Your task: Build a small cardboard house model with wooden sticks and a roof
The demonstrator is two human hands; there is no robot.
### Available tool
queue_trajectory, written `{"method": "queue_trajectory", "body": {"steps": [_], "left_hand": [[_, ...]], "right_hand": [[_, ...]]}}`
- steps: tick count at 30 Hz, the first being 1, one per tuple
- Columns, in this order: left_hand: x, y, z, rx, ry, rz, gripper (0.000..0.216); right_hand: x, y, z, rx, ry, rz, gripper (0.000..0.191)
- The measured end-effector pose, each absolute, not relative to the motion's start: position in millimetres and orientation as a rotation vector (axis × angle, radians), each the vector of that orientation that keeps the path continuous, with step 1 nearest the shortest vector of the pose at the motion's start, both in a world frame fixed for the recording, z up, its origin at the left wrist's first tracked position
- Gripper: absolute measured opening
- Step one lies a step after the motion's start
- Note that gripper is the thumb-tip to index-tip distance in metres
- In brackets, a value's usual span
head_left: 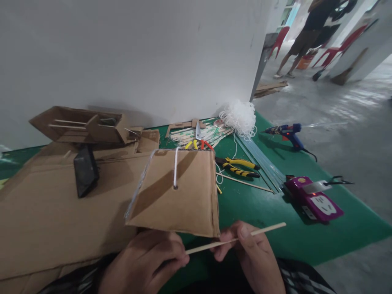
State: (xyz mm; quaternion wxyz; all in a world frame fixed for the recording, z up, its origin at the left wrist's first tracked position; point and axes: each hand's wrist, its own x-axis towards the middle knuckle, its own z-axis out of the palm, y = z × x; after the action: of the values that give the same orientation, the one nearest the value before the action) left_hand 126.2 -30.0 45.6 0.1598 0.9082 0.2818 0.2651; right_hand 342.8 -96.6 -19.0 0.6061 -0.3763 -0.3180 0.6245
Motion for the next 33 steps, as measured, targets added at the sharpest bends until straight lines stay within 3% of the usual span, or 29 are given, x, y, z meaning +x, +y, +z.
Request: {"method": "queue_trajectory", "body": {"steps": [7, 13, 16, 29, 33], "left_hand": [[118.0, -29.7, 34.8, 2.707, 0.721, 0.706, 0.035], [107.5, -29.5, 28.9, 2.663, 0.577, 0.730, 0.017], [107.3, -27.6, 29.5, 2.628, 0.453, 0.752, 0.019], [114.6, -26.1, 31.5, 2.732, 0.605, 1.063, 0.015], [117.8, -28.1, 29.9, 2.697, 0.670, 0.899, 0.020]], "right_hand": [[341.6, -95.2, -22.6, -0.850, -0.785, 1.405, 0.042], [338.9, -93.4, -15.9, -0.823, -0.716, 1.405, 0.044], [339.2, -91.7, -14.5, -0.846, -0.679, 1.427, 0.049], [339.5, -88.0, -11.4, -0.875, -0.571, 1.421, 0.047], [339.1, -89.0, -12.8, -0.867, -0.616, 1.435, 0.046]]}}
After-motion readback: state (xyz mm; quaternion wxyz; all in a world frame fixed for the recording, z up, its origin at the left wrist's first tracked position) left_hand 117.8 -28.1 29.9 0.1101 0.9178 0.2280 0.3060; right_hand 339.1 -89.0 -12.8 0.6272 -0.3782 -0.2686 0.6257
